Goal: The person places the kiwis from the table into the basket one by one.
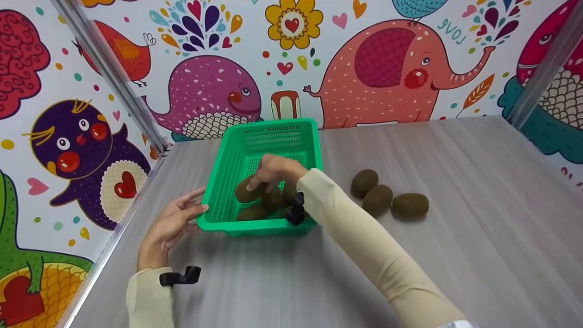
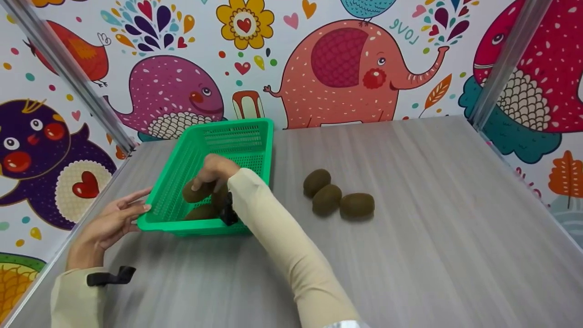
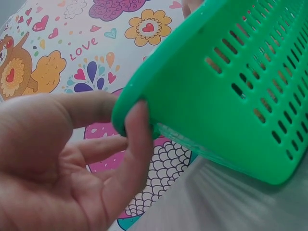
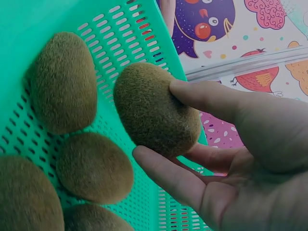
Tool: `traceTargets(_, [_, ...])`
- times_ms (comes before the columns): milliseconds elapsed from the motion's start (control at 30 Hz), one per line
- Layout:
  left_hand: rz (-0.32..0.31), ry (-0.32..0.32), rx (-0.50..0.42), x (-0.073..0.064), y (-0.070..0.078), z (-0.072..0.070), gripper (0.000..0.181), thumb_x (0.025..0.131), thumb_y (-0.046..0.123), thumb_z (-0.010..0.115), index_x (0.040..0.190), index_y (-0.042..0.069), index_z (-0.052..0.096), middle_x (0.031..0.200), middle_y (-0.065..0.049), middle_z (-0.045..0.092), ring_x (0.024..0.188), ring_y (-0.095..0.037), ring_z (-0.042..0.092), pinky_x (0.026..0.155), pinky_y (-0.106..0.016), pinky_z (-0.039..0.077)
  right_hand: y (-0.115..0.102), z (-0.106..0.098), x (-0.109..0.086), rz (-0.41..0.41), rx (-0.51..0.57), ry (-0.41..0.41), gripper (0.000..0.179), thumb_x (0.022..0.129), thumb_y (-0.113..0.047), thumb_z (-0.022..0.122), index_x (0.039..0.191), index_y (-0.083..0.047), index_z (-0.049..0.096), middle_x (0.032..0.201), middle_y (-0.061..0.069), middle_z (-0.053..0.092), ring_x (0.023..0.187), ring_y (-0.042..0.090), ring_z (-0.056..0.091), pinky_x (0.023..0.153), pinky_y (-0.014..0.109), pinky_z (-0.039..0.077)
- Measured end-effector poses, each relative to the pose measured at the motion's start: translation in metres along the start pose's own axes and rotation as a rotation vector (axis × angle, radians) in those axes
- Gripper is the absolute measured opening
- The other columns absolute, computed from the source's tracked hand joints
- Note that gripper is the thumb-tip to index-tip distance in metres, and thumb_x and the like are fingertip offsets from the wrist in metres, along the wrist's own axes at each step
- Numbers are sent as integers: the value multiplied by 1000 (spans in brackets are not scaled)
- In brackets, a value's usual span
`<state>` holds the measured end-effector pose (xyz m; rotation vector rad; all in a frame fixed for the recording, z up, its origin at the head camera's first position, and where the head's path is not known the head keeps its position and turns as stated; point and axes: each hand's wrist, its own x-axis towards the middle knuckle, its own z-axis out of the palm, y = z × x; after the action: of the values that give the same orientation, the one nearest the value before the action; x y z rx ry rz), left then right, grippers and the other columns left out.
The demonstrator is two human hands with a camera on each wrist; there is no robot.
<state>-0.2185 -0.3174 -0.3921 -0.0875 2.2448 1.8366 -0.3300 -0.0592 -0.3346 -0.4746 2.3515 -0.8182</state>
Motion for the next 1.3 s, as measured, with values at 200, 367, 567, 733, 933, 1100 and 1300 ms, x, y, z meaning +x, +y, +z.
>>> traceTargets(200, [17, 10, 14, -1, -1, 1, 67, 100, 19, 60, 158, 8, 27, 134, -12, 57, 96, -8, 69, 77, -31, 61, -2, 8, 3, -32, 4, -27, 33, 95, -23, 70, 121, -2, 69, 124, 10, 69, 105, 21, 72, 93, 33, 58])
traceTargets(367, [15, 14, 11, 0, -3, 2, 68, 100, 20, 61, 158, 8, 28, 130, -9, 59, 96, -9, 69, 77, -31, 61, -5, 11, 1, -59, -26, -49, 31, 98, -18, 65, 122, 2, 65, 120, 12, 68, 96, 18, 66, 95, 34, 57])
traceTargets(567, [6, 13, 5, 0, -3, 2, 68, 100, 20, 61, 158, 9, 27, 137, -13, 56, 97, -10, 69, 78, -31, 61, -5, 11, -1, -47, -70, -60, 20, 98, -25, 65, 88, -8, 61, 78, -2, 51, 83, 18, 57, 89, 32, 52])
traceTargets(733, [4, 20, 13, 1, -2, 3, 68, 100, 21, 62, 158, 10, 29, 138, -14, 56, 96, -10, 69, 78, -31, 61, -6, 4, -8, -45, -14, -77, 26, 98, -33, 64, 98, -8, 61, 83, -1, 52, 85, 19, 55, 89, 34, 47])
traceTargets(933, [4, 4, 5, 1, -1, 2, 69, 99, 22, 62, 158, 10, 28, 134, -9, 58, 98, -10, 69, 80, -33, 61, -2, -9, -33, -100, 152, -40, 49, 98, -34, 64, 141, -10, 57, 138, 4, 61, 125, 24, 59, 112, 44, 45])
traceTargets(1100, [1, 3, 5, 0, 1, 0, 69, 100, 22, 62, 158, 9, 27, 132, -7, 58, 99, -10, 70, 82, -34, 61, 7, -18, -54, -185, 324, -9, 45, 99, -28, 64, 139, -9, 57, 137, 6, 62, 125, 22, 61, 105, 39, 51])
traceTargets(1300, [3, 1, -4, 0, 0, 0, 70, 100, 22, 62, 158, 8, 27, 133, -8, 58, 100, -12, 70, 84, -36, 61, 20, -26, -80, -291, 426, 100, 37, 97, -26, 66, 132, -12, 64, 131, 4, 64, 117, 19, 64, 98, 36, 56])
